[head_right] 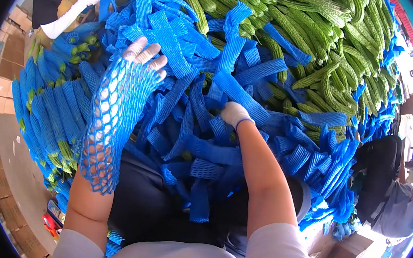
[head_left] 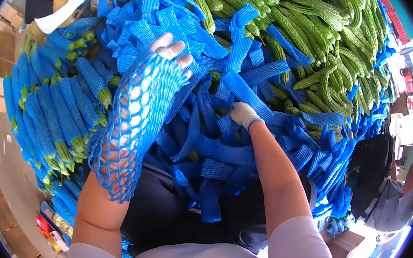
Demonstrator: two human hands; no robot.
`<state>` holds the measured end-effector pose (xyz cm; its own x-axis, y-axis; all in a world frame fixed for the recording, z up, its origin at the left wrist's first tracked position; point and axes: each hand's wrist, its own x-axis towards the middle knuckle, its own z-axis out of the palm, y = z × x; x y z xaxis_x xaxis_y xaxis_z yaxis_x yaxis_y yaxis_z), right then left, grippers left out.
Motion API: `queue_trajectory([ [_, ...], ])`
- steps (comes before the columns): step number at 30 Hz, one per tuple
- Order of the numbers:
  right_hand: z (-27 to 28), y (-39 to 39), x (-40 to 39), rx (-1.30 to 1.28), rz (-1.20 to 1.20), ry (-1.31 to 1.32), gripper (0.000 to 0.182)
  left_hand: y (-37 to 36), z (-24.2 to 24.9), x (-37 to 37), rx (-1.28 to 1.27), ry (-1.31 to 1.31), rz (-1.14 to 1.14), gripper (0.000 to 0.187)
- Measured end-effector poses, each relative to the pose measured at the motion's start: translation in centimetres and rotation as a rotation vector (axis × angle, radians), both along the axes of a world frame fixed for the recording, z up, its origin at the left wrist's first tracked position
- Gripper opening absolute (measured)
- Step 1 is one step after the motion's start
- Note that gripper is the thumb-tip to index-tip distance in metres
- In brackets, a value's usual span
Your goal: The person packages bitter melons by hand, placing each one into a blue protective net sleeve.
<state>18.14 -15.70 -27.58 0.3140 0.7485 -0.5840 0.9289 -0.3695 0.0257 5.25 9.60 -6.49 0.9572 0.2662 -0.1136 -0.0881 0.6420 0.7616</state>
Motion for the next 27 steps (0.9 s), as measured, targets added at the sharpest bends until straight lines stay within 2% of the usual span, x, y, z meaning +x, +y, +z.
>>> queue_trajectory([
  [1, -8.7, -2.7, 1.3, 0.169, -0.403, 0.124, 0.027, 0.5, -1.0, 0.2, 0.01, 0.006, -0.065, 0.061],
  [2, -3.5, -0.9, -0.1, 0.143, -0.808, 0.191, 0.031, -0.5, 0.3, -0.3, 0.089, 0.082, -0.028, 0.062],
  [3, -5.4, -1.3, -0.4, 0.246, -0.946, 0.188, 0.039, -0.2, -0.2, -0.4, 0.127, 0.109, -0.063, 0.064],
  [5, -23.2, -6.2, 1.5, -0.026, -0.571, -0.019, 0.047, 0.1, -0.5, -1.0, 0.329, 0.133, -0.009, 0.063],
  [7, -14.4, -3.3, -1.0, 0.095, -0.798, 0.097, 0.052, 0.1, 1.2, -0.9, 0.32, 0.224, 0.012, 0.064],
  [8, -12.0, -2.9, -1.1, 0.076, -0.803, 0.115, 0.052, 0.1, 1.7, -0.8, 0.308, 0.299, 0.039, 0.065],
  [11, -7.2, -1.8, -0.9, 0.034, -0.808, 0.158, 0.052, 0.8, 0.8, -0.8, 0.323, 0.279, -0.004, 0.066],
  [12, -6.4, -1.6, -0.9, 0.023, -0.813, 0.171, 0.052, 0.9, 0.5, -0.5, 0.268, 0.284, -0.049, 0.059],
  [15, -5.8, -2.1, -1.5, 0.054, -0.834, 0.148, 0.055, 0.1, 1.6, -0.4, 0.175, 0.348, -0.075, 0.058],
  [16, -5.7, -2.3, -1.6, 0.092, -0.829, 0.185, 0.057, 0.4, 0.9, -0.5, 0.223, 0.154, -0.178, 0.056],
  [21, -5.3, -3.1, -1.4, 0.175, -0.791, 0.307, 0.067, -1.3, 0.4, -2.2, 0.239, 0.221, -0.126, 0.057],
  [23, 0.0, -1.7, -1.8, -0.09, -0.862, 0.422, 0.073, -1.8, 0.8, -2.8, 0.243, 0.235, -0.122, 0.058],
  [27, -2.9, -2.9, -2.6, -0.001, -0.855, 0.353, 0.07, -2.1, 1.3, -3.4, 0.249, 0.248, -0.127, 0.06],
])
